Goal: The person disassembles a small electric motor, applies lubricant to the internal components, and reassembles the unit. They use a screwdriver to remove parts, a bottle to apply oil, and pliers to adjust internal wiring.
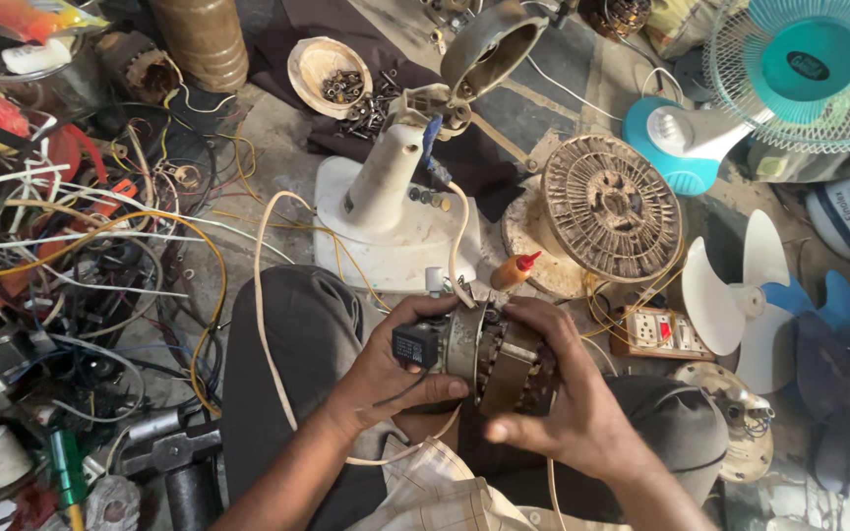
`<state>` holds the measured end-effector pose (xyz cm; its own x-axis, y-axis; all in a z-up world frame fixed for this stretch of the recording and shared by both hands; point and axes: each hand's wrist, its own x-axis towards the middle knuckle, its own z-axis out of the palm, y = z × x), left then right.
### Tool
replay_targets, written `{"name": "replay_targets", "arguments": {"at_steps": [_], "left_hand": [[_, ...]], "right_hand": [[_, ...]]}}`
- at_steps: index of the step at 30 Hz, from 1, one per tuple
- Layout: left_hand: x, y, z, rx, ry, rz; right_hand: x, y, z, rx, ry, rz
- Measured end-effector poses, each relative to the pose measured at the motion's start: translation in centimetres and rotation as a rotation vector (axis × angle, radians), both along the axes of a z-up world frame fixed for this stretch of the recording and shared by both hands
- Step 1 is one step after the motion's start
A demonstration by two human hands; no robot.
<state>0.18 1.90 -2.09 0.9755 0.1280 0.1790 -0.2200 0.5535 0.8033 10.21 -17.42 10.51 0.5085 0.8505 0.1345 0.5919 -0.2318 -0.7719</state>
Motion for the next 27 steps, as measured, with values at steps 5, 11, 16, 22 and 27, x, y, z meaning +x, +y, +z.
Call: {"name": "replay_targets", "arguments": {"at_steps": [5, 11, 16, 22, 27], "left_hand": [[-0.2, 0.0, 0.0, 0.084, -0.053, 0.051], [-0.4, 0.4, 0.3, 0.119, -0.036, 0.080], [-0.8, 0.3, -0.1, 0.136, -0.034, 0.129], [-1.1, -0.1, -0.5, 0.149, 0.018, 0.184], [-1.3, 0.4, 1.1, 0.214, 0.037, 0.105]], "right_hand": [[-0.1, 0.6, -0.4, -0.057, -0.153, -0.101], [0.1, 1.3, 0.4, -0.108, -0.205, -0.086], [0.2, 2.1, 1.4, -0.219, -0.228, -0.054], [0.9, 3.0, 2.4, -0.305, -0.183, -0.003], [1.8, 2.8, 2.1, -0.204, -0.019, 0.016]]}}
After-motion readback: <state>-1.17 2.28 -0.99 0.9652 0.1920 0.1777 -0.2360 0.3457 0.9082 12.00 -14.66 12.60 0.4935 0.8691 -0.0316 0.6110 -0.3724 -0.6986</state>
